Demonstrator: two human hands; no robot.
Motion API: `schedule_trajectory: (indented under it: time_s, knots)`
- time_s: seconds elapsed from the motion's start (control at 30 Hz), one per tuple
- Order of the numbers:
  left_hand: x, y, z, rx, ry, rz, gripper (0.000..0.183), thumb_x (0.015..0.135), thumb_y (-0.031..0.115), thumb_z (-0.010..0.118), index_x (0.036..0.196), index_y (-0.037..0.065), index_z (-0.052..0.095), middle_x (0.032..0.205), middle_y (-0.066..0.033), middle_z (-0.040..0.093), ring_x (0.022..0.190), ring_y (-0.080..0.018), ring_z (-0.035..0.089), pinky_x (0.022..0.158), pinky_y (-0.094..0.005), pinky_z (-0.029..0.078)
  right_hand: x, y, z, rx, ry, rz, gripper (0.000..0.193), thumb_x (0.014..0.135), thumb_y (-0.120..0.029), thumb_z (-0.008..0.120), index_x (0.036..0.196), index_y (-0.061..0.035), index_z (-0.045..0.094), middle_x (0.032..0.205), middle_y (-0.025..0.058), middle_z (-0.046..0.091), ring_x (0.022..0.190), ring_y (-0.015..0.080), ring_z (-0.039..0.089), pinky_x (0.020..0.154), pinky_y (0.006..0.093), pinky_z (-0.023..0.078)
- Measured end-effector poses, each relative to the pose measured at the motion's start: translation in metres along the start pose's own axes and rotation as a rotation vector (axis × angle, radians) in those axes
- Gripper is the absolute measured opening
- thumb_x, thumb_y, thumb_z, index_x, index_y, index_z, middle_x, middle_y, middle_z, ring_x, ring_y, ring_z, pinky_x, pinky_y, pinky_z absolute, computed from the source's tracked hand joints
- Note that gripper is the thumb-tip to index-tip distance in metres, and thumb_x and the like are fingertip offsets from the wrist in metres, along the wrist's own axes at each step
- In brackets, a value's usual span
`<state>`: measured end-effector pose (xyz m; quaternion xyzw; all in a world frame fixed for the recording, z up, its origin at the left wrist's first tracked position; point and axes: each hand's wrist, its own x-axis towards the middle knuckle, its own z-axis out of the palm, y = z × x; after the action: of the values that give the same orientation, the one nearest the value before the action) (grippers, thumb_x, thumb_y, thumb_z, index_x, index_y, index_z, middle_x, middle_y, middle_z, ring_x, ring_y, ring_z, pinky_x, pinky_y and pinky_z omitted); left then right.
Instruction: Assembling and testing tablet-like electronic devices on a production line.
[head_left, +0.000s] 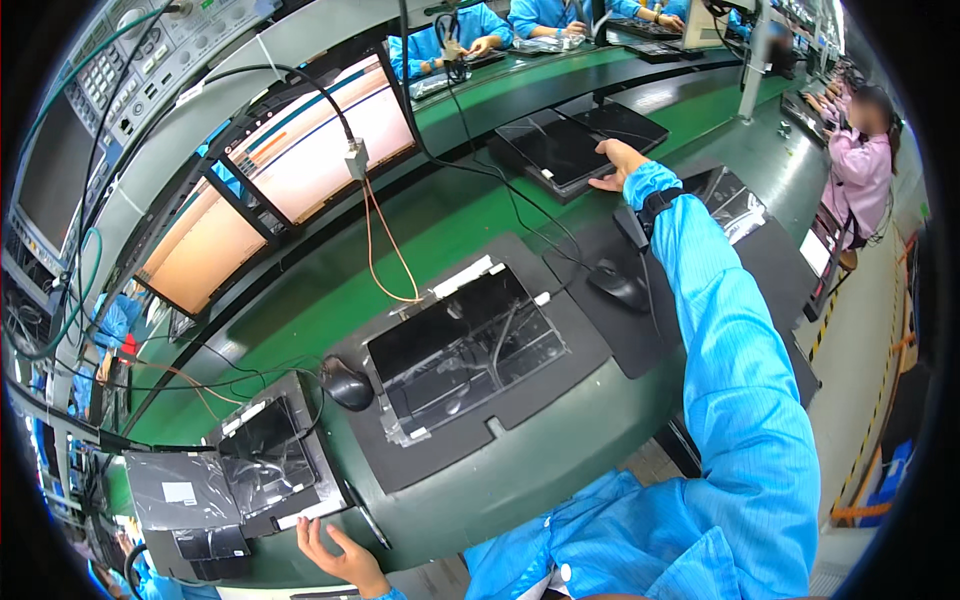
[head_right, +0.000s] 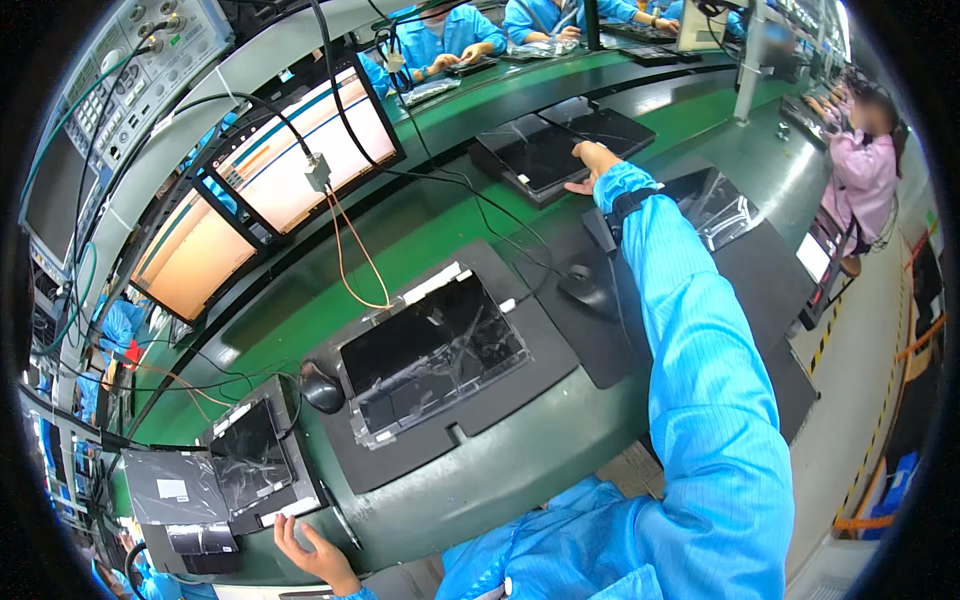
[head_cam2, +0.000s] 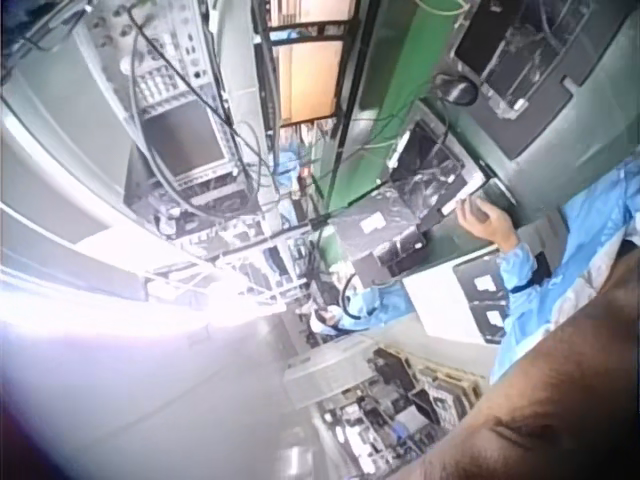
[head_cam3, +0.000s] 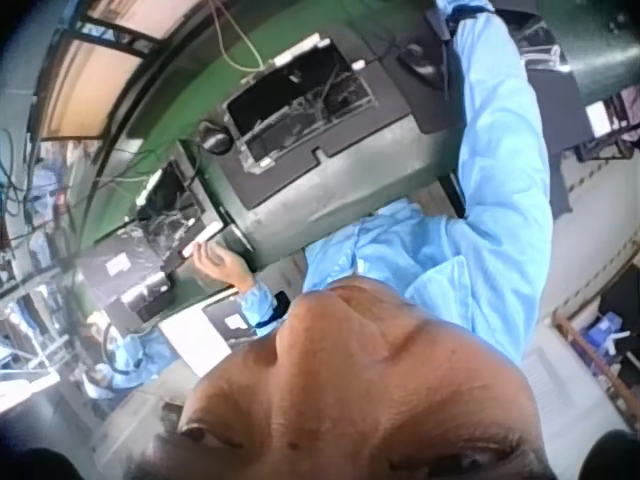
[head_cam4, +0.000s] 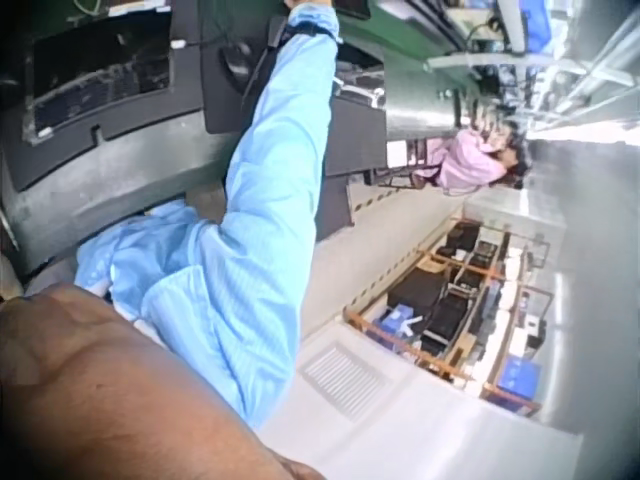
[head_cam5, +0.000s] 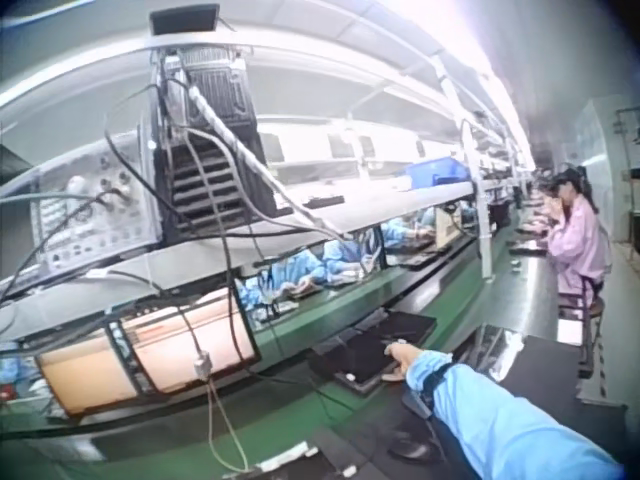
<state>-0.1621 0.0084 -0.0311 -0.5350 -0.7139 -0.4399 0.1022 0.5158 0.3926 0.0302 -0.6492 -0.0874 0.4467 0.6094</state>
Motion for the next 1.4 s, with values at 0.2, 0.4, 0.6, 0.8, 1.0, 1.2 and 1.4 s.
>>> schedule_trajectory:
  time_s: [0.2,0.4,0.6,0.8,1.0,1.2,1.4]
  knots:
    - [0.007,0.006,0.002,-0.077,-0.002,0.110,0.027,0.096,0.000,0.062,0.121,-0.010,0.060,0.134,-0.0235,0.056,0.124,-0.0374,0.057,0.107,-0.0467,0.048,0.113,0.036,-0.019,-0.511,-0.379,-0.487,0.066,0.087,-0.036,0.075,0.136,-0.0064,0.043,0.113,0.0178,0.051,0.087,0.0293,0.063,0.071,0.0434,0.059]
    - [0.009,0.007,0.007,-0.082,-0.036,0.069,0.029,0.100,0.003,0.061,0.127,-0.009,0.059,0.134,-0.0215,0.056,0.121,-0.0352,0.060,0.106,-0.0436,0.051,0.040,0.022,0.030,-0.145,0.016,0.022,0.050,0.083,-0.043,0.079,0.113,-0.0123,0.054,0.095,0.0089,0.055,0.071,0.0219,0.060,0.063,0.0339,0.060]
    - [0.009,0.009,0.000,-0.109,0.028,0.029,0.027,0.101,0.004,0.060,0.125,-0.008,0.061,0.133,-0.0215,0.058,0.120,-0.0351,0.060,0.107,-0.0440,0.049,0.039,0.017,0.024,0.258,-0.214,0.006,0.032,0.091,-0.030,0.070,0.115,-0.0113,0.061,0.111,0.0051,0.070,0.105,0.0221,0.069,0.098,0.0424,0.056]
    - [0.013,0.017,-0.005,-0.107,-0.001,-0.114,0.025,0.100,0.003,0.057,0.120,-0.008,0.067,0.124,-0.0224,0.064,0.117,-0.0351,0.060,0.107,-0.0426,0.045,0.028,0.024,0.018,0.417,-0.300,-0.172,0.027,0.093,-0.028,0.070,0.112,-0.0105,0.062,0.110,0.0050,0.070,0.104,0.0231,0.068,0.098,0.0412,0.053]
    - [0.011,0.009,-0.005,-0.223,0.009,-0.106,0.025,0.100,0.008,0.059,0.118,-0.008,0.067,0.121,-0.0223,0.066,0.112,-0.0341,0.062,0.102,-0.0424,0.047,-0.048,0.029,-0.006,0.620,-0.213,-0.302,0.022,0.093,-0.031,0.073,0.106,-0.0179,0.061,0.098,0.0006,0.068,0.085,0.0179,0.067,0.074,0.0384,0.054]
    - [0.013,-0.001,-0.006,-0.295,0.006,-0.174,0.026,0.102,0.013,0.057,0.114,-0.007,0.068,0.114,-0.0228,0.068,0.106,-0.0349,0.064,0.098,-0.0417,0.049,-0.130,0.045,-0.066,0.680,0.051,-0.451,0.034,0.091,-0.028,0.078,0.115,-0.0185,0.056,0.100,-0.0006,0.064,0.090,0.0209,0.067,0.080,0.0384,0.051]
    - [0.008,0.008,-0.011,-0.265,-0.014,-0.188,0.027,0.102,0.015,0.058,0.116,-0.006,0.070,0.117,-0.0243,0.069,0.105,-0.0358,0.066,0.096,-0.0424,0.051,-0.128,0.079,-0.128,0.782,0.246,-0.513,0.072,0.086,-0.024,0.082,0.146,-0.0109,0.043,0.130,0.0067,0.057,0.113,0.0230,0.058,0.082,0.0373,0.054]
